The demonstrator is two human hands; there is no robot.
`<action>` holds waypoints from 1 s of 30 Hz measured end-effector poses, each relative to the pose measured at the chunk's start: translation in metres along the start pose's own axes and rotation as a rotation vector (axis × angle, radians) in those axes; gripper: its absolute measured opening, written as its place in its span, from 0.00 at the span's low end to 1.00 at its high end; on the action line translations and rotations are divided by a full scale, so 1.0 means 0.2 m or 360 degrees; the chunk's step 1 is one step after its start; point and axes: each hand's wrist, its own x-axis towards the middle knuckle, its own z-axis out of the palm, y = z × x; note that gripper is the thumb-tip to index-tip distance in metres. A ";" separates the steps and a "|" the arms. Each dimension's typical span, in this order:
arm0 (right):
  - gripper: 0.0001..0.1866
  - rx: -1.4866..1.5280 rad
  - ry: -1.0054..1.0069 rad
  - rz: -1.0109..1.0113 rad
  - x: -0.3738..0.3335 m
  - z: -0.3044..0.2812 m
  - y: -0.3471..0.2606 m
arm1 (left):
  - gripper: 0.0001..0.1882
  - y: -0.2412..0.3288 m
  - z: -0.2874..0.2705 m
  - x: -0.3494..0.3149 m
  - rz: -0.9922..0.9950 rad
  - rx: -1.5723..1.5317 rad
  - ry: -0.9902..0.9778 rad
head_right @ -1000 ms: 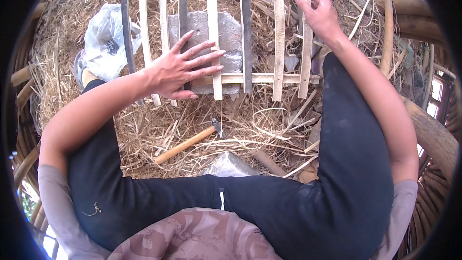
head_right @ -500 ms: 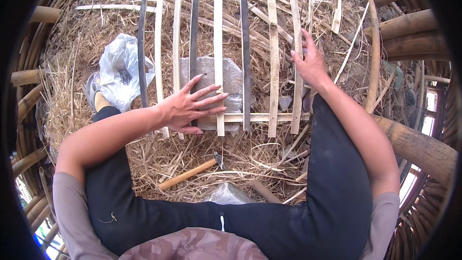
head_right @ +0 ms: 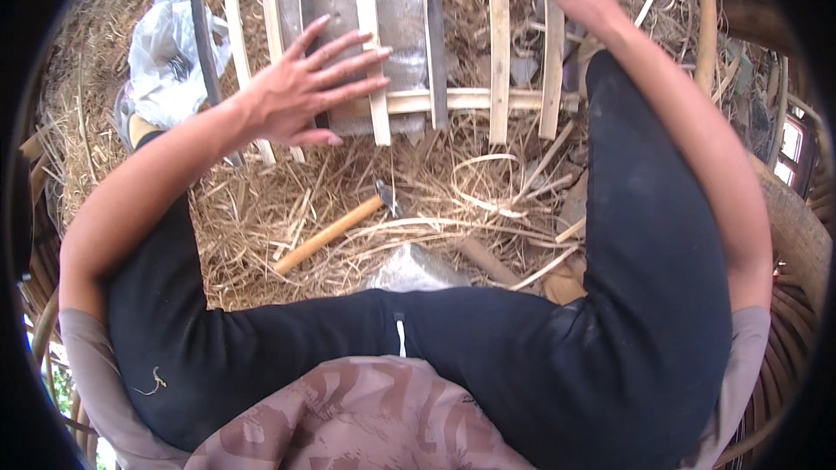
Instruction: The person positions thin bamboo strips into a lattice pattern on a stone block and secures them by hammering nails into the intersections.
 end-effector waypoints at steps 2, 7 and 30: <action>0.38 0.0018 0.0026 -0.0120 -0.01 -0.01 0.08 | 0.48 0.02 0.03 0.03 0.0016 -0.0047 -0.0007; 0.38 -0.0024 0.0013 0.0013 -0.09 0.04 0.04 | 0.48 0.02 0.02 0.00 0.0008 -0.0043 0.0001; 0.42 -0.0461 0.0186 0.0423 -0.10 0.05 -0.19 | 0.46 -0.02 -0.01 0.00 0.0169 -0.0053 -0.0090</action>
